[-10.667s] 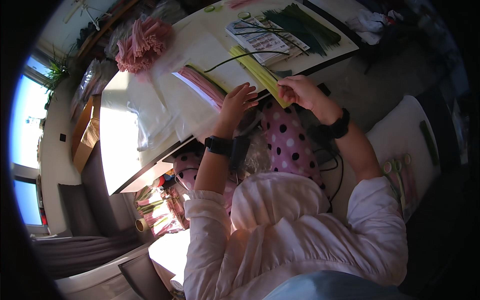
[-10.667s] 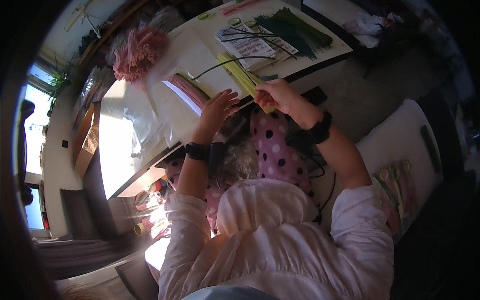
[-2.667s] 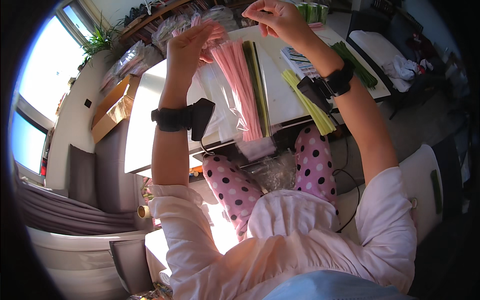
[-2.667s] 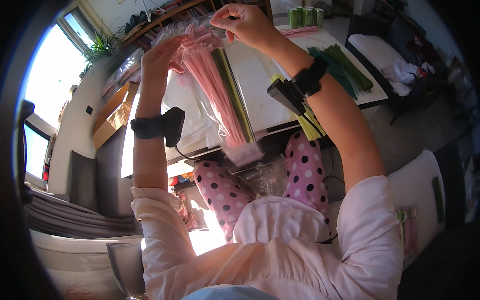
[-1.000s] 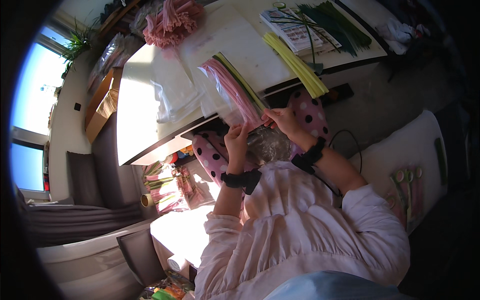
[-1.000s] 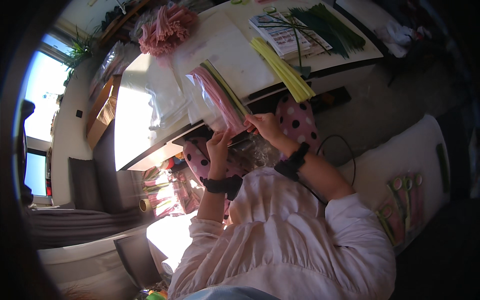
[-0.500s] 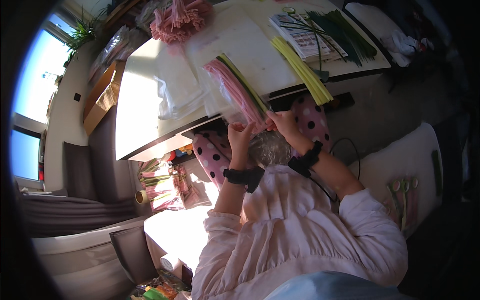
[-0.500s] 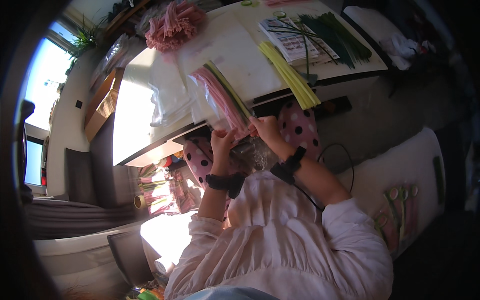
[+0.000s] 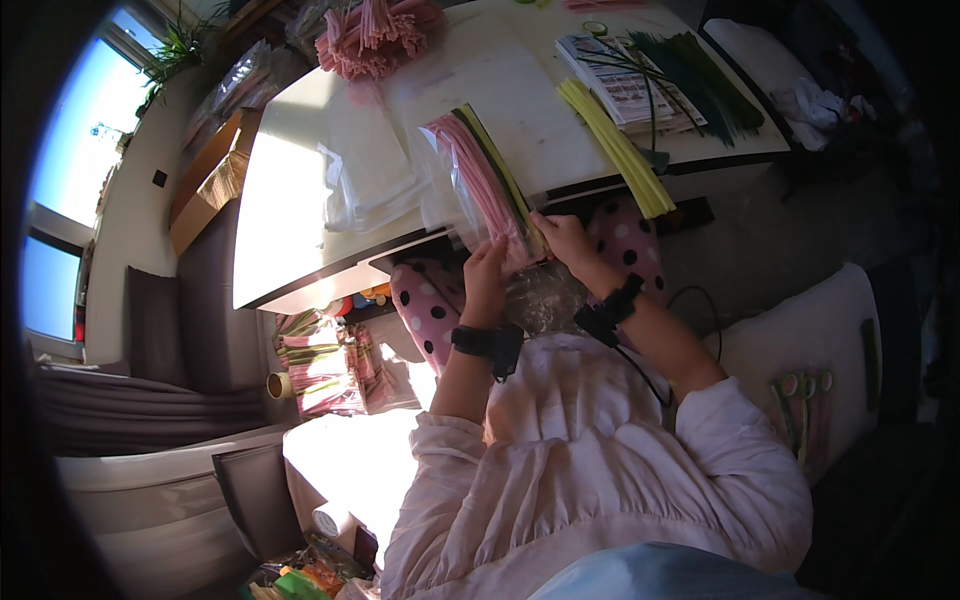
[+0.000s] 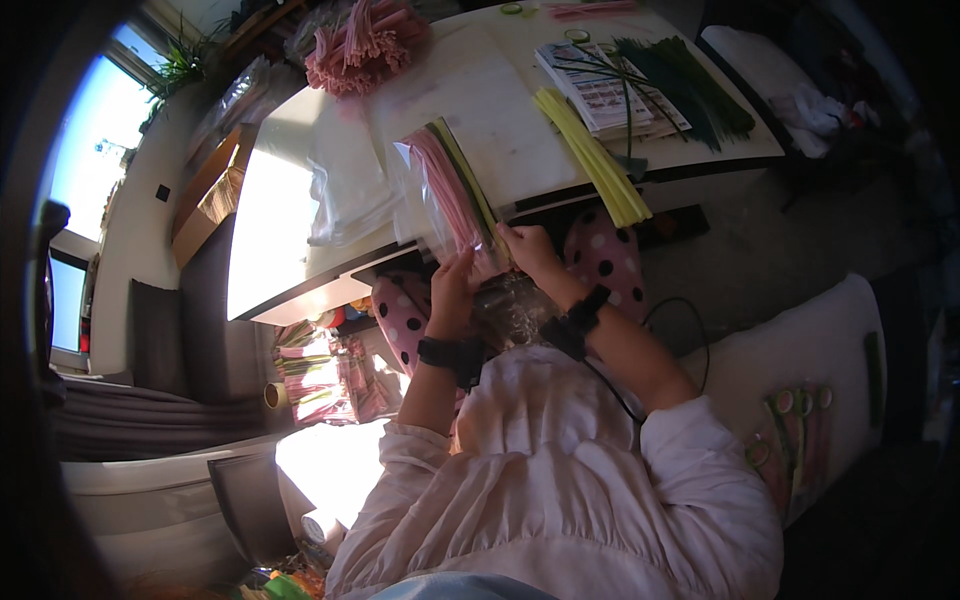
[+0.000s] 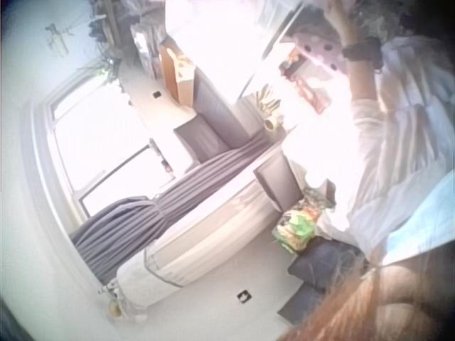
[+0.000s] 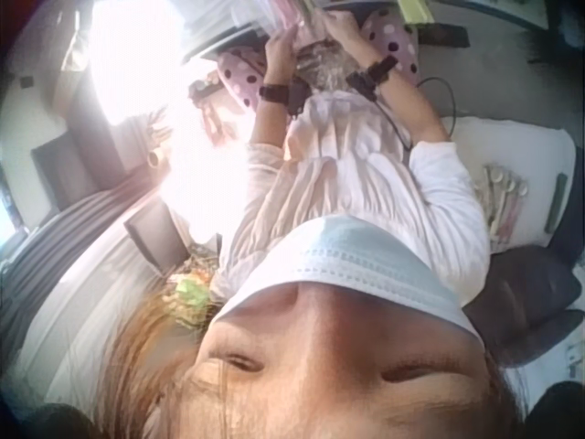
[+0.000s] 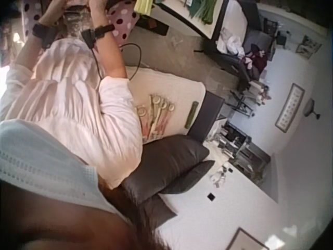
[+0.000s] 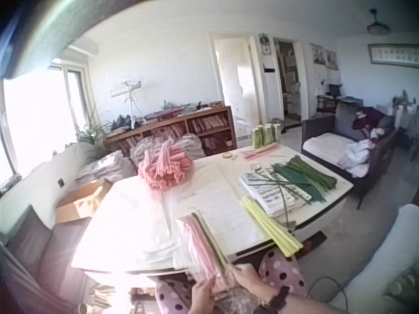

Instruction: The person assembles bundles of pink, green, and yellow decorative sticks by inserting them into clear plastic sleeves and securing them with rubber bands. The person repeatedly picks up sticks, aligns them, places them into sleeves, and ties them off, then sets the completed bundles on the table.

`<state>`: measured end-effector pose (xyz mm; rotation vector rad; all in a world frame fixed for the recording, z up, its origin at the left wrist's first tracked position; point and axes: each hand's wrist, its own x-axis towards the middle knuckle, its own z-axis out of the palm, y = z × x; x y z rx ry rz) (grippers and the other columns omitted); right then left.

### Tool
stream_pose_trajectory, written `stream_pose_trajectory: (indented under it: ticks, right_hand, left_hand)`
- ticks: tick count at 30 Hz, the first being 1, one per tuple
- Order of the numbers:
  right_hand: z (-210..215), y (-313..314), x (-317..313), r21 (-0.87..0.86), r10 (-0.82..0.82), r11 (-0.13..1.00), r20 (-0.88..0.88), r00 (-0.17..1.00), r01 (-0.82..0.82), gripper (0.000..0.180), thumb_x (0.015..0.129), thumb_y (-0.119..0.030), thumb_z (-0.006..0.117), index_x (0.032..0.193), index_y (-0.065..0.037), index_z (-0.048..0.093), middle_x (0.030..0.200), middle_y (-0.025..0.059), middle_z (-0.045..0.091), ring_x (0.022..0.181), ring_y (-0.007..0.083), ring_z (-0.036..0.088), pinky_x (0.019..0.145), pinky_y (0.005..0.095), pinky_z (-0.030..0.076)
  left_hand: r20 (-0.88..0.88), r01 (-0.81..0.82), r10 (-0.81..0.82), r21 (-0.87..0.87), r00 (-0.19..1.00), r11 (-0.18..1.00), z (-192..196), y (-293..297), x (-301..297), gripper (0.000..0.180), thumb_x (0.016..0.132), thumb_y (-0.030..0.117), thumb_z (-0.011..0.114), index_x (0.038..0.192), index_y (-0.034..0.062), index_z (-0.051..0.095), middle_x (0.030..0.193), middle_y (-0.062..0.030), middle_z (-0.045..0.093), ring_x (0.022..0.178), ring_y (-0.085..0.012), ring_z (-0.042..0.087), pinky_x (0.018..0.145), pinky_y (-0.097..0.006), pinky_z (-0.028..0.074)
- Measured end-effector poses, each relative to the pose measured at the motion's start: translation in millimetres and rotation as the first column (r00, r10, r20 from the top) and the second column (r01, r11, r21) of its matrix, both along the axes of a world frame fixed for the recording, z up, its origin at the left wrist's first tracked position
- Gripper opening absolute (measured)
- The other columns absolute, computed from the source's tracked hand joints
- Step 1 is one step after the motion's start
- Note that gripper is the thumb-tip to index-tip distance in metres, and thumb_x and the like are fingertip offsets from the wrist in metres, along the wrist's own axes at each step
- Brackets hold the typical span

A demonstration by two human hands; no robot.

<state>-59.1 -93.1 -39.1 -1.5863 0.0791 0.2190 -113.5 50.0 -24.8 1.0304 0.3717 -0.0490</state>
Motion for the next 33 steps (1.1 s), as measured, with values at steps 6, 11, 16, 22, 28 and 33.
stream_pose_trajectory:
  ticks: [6, 11, 16, 22, 28, 33]
  right_hand:
    - [-2.0, 7.2, -0.6, -0.326, 0.087, 0.944, 0.372, 0.924, 0.042, 0.044, 0.091, -0.033, 0.056, 0.063, 0.001, 0.057, 0.047, 0.0014, 0.048, 0.045, 0.0094, 0.045, 0.046, 0.0296, 0.038]
    - [-13.0, 0.2, 3.9, -0.025, -0.272, 0.947, 0.464, 0.843, 0.32, 0.041, 0.089, -0.037, 0.058, 0.079, 0.002, 0.059, 0.069, 0.0078, 0.062, 0.06, 0.0137, 0.056, 0.058, 0.0287, 0.044]
    - [-57.6, 10.1, -1.8, -0.132, -0.15, 0.977, 0.137, 0.979, 0.169, 0.045, 0.079, -0.04, 0.07, 0.089, 0.004, 0.061, 0.073, 0.0081, 0.062, 0.064, 0.0177, 0.057, 0.062, 0.0296, 0.046]
    - [-63.5, 0.6, 10.9, 0.022, 0.044, 0.999, 0.012, 0.999, -0.045, 0.037, 0.078, -0.035, 0.071, 0.088, 0.0, 0.065, 0.071, 0.0002, 0.059, 0.061, 0.0127, 0.055, 0.057, 0.026, 0.046]
    - [-25.5, -3.9, 13.6, 0.237, 0.195, 0.96, -0.186, 0.963, -0.149, 0.017, 0.083, -0.023, 0.066, 0.083, -0.006, 0.063, 0.074, 0.0007, 0.063, 0.057, 0.0082, 0.057, 0.045, 0.021, 0.044]
    - [6.2, 2.4, 37.1, 0.291, 0.023, 0.956, -0.174, 0.984, 0.03, 0.018, 0.088, -0.021, 0.06, 0.084, -0.004, 0.061, 0.077, 0.0057, 0.066, 0.06, 0.0118, 0.063, 0.046, 0.0215, 0.049]
  left_hand:
    - [-0.102, 0.184, -0.169, 0.158, 0.98, 0.97, 19.2, 16.3, -4.9, 0.025, 0.091, 0.025, 0.056, 0.102, 0.0028, 0.062, 0.078, 0.0019, 0.06, 0.065, -0.0066, 0.056, 0.057, -0.022, 0.044]
    - [0.1, 0.186, -0.207, 0.183, 0.973, 0.965, 28.0, 39.7, -1.4, 0.024, 0.09, 0.018, 0.057, 0.106, 0.0004, 0.06, 0.08, -0.0005, 0.062, 0.063, -0.0074, 0.056, 0.056, -0.02, 0.045]
    - [0.282, 0.065, -0.087, 0.084, 0.956, 0.994, 37.3, 84.4, 0.8, 0.024, 0.092, 0.013, 0.051, 0.111, -0.0013, 0.057, 0.089, -0.0039, 0.063, 0.071, -0.0091, 0.058, 0.061, -0.021, 0.046]
    - [0.507, -0.265, 0.193, 0.072, 0.84, 0.962, 58.9, 225.2, -50.6, 0.037, 0.092, 0.011, 0.051, 0.127, -0.0016, 0.047, 0.111, -0.0107, 0.061, 0.095, -0.0173, 0.06, 0.079, -0.031, 0.051]
    - [0.4, -0.704, 0.583, 0.332, 0.708, 0.628, 73.7, 385.1, -125.2, 0.044, 0.086, 0.021, 0.064, 0.124, 0.0034, 0.051, 0.104, -0.0046, 0.063, 0.086, -0.012, 0.059, 0.072, -0.025, 0.043]
    - [0.353, -0.754, 0.733, 0.571, 0.582, 0.323, 48.9, 492.0, -181.8, 0.041, 0.084, 0.032, 0.064, 0.115, 0.005, 0.058, 0.096, -0.0064, 0.066, 0.075, -0.0177, 0.062, 0.063, -0.031, 0.042]
